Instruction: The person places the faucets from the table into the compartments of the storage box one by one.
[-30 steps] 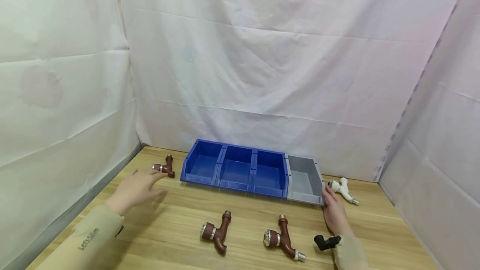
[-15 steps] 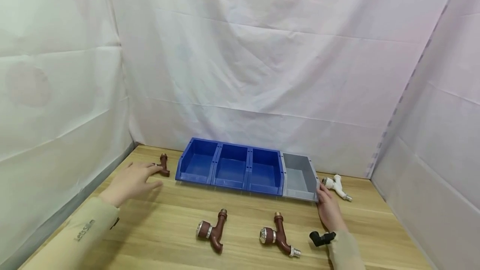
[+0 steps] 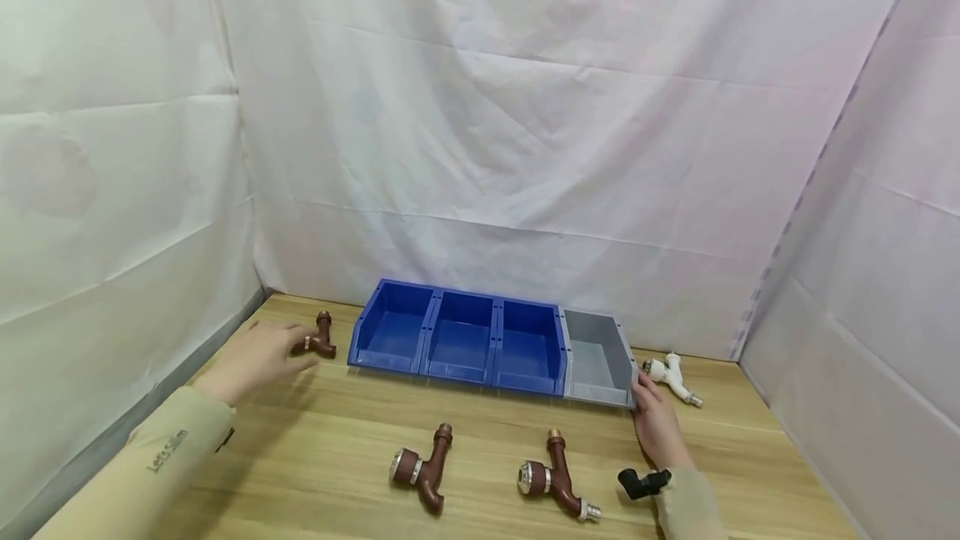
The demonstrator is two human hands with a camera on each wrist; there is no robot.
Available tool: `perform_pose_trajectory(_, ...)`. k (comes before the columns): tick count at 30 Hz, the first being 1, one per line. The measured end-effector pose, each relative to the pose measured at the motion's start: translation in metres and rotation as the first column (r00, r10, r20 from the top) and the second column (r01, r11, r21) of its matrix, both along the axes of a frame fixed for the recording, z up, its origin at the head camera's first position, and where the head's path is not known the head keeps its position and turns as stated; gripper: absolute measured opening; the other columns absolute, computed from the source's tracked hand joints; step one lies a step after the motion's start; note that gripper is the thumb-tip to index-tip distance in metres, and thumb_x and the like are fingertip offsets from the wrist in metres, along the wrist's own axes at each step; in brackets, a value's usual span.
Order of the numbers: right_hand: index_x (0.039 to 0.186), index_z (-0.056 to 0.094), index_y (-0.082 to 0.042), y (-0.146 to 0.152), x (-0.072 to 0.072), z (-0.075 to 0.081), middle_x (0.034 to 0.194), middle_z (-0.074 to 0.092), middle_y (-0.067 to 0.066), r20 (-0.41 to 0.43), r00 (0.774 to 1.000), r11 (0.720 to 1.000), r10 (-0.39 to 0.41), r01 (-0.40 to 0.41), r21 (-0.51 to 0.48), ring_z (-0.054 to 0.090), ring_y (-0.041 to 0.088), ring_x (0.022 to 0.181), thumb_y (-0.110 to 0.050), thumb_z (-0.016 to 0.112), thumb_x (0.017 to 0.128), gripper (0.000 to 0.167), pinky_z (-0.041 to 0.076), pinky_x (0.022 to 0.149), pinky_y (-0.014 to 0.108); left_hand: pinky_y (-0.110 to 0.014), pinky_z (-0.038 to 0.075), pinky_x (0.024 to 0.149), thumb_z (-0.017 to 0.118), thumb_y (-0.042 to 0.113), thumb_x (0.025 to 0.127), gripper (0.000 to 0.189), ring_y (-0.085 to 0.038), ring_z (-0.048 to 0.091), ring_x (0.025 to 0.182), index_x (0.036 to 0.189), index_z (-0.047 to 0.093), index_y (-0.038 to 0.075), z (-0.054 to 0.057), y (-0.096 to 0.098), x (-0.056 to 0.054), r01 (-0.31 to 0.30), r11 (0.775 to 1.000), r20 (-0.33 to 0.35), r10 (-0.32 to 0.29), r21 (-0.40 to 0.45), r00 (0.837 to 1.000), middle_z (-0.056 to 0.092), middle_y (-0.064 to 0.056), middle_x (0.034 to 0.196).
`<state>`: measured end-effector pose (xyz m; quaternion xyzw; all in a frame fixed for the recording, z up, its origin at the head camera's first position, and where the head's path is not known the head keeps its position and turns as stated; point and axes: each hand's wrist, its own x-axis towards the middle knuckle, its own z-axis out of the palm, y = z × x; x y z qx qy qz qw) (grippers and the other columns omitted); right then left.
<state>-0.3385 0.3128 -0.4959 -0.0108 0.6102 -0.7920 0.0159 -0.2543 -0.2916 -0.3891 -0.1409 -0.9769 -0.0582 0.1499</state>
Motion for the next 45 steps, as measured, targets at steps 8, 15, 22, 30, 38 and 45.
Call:
perform_pose_trajectory(8,0.154,0.004,0.001,-0.002,-0.002,0.001,0.161,0.002,0.014,-0.03,0.999,1.0,0.018,-0.018,-0.007,0.008,0.018,0.145,-0.015,0.038,0.106,0.061,0.016,0.114,0.028,-0.066,0.039,0.085,0.074,0.041,0.082,0.045,-0.037,0.062,0.102,0.116,0.069,0.011,0.01,-0.007,-0.003,0.013,0.996,0.006,-0.012,-0.085,1.0,0.068,-0.012,0.11)
perform_pose_trajectory(15,0.154,0.004,0.001,-0.003,-0.002,0.002,0.161,0.001,0.013,-0.031,0.999,1.0,0.015,-0.016,-0.01,0.007,0.017,0.145,-0.016,0.04,0.106,0.062,0.015,0.114,0.028,-0.068,0.036,0.087,0.073,0.037,0.083,0.051,-0.042,0.059,0.108,0.123,0.066,0.006,0.009,-0.018,-0.008,-0.001,0.997,0.043,0.004,-0.08,0.999,0.065,-0.018,0.118)
perform_pose_trajectory(22,0.154,0.004,0.001,-0.005,0.001,0.0,0.161,0.002,0.012,-0.027,1.0,1.0,0.01,-0.01,-0.003,0.004,0.021,0.146,-0.016,0.039,0.106,0.062,0.014,0.115,0.03,-0.064,0.04,0.086,0.072,0.037,0.084,0.051,-0.041,0.06,0.105,0.122,0.065,0.004,0.006,-0.018,-0.012,0.008,0.998,0.049,-0.005,-0.059,0.999,0.065,-0.019,0.116)
perform_pose_trajectory(30,0.154,0.003,0.0,-0.007,0.004,-0.007,0.161,0.003,0.012,-0.018,0.999,0.999,0.033,-0.033,0.017,0.004,0.023,0.146,-0.015,0.038,0.106,0.061,0.013,0.115,0.035,-0.06,0.044,0.082,0.075,0.032,0.082,0.04,-0.036,0.064,0.093,0.111,0.068,0.006,-0.004,-0.017,-0.017,0.028,0.999,0.051,-0.027,-0.03,0.998,0.068,-0.015,0.103)
perform_pose_trajectory(38,0.154,0.004,0.0,-0.002,0.004,-0.004,0.16,0.002,0.01,-0.017,1.0,1.0,0.023,-0.022,0.014,0.003,0.022,0.146,-0.013,0.037,0.106,0.06,0.012,0.115,0.035,-0.054,0.049,0.072,0.077,0.028,0.079,0.033,-0.03,0.065,0.078,0.104,0.069,0.008,-0.013,-0.014,-0.033,0.075,0.997,0.039,-0.073,-0.029,0.997,0.068,-0.008,0.09)
perform_pose_trajectory(45,0.154,0.004,0.001,-0.001,0.002,-0.004,0.161,0.003,0.012,-0.026,1.0,1.0,0.016,-0.016,0.021,0.004,0.024,0.146,-0.013,0.037,0.106,0.06,0.013,0.115,0.036,-0.065,0.039,0.083,0.074,0.033,0.081,0.048,-0.042,0.062,0.1,0.118,0.067,0.003,-0.011,-0.018,-0.035,-0.004,1.0,0.047,0.005,-0.031,0.999,0.068,-0.017,0.109)
